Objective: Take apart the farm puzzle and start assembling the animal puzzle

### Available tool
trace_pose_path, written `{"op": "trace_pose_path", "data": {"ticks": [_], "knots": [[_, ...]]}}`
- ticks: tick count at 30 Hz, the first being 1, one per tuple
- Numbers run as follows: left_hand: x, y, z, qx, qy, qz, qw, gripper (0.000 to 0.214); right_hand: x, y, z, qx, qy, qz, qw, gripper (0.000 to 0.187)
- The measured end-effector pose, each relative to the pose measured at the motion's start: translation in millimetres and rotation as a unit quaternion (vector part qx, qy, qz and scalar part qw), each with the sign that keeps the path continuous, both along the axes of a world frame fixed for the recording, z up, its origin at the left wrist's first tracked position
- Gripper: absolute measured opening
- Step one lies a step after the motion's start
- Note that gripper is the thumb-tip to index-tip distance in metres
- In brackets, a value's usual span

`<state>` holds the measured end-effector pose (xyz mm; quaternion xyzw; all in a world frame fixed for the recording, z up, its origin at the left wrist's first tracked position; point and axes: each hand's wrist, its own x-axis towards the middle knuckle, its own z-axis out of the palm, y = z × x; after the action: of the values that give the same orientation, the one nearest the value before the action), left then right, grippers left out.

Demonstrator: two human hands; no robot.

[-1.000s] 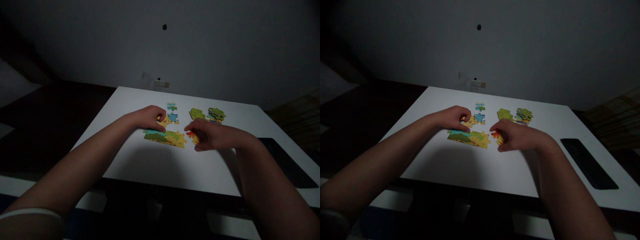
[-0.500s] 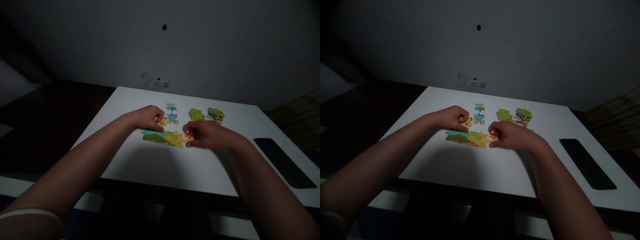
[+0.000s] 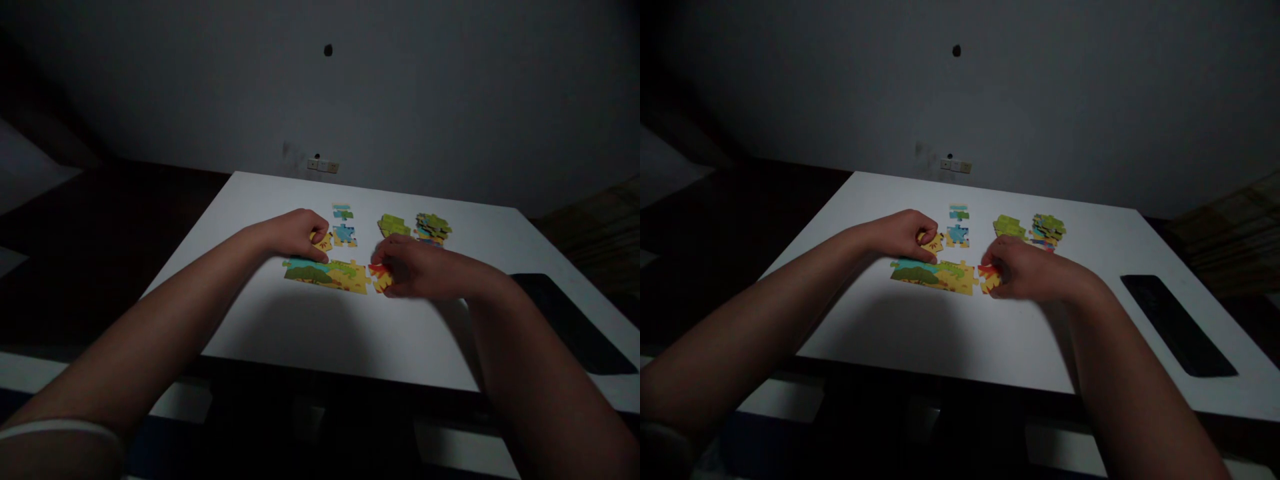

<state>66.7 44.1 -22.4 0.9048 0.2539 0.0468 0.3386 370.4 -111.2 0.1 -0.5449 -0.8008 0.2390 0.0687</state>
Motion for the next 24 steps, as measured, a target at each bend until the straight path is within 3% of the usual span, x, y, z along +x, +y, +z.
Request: {"op": "trace_pose_path", "data": {"ticks": [7,12,24], "knots": [[0.1,0.5,-0.1,-0.006,-0.006,0.006,1.000,0.045,-4.1,-2.9,-1.7,-0.042,-0.001,-0.034,0.999,0.046],[0.4,1.0,0.3,0.007,-0.002,0.031,0.999,0.047,-8.5,-0.5,-5.2,-0.017,-0.005,-0.053,0.998,0.046],[0.3,0.0,3.5,0.001,-0.002,0.034,0.999,0.044,-10.0,-3.5,-4.7,0.021,-0.024,-0.004,0.999,0.041]]}}
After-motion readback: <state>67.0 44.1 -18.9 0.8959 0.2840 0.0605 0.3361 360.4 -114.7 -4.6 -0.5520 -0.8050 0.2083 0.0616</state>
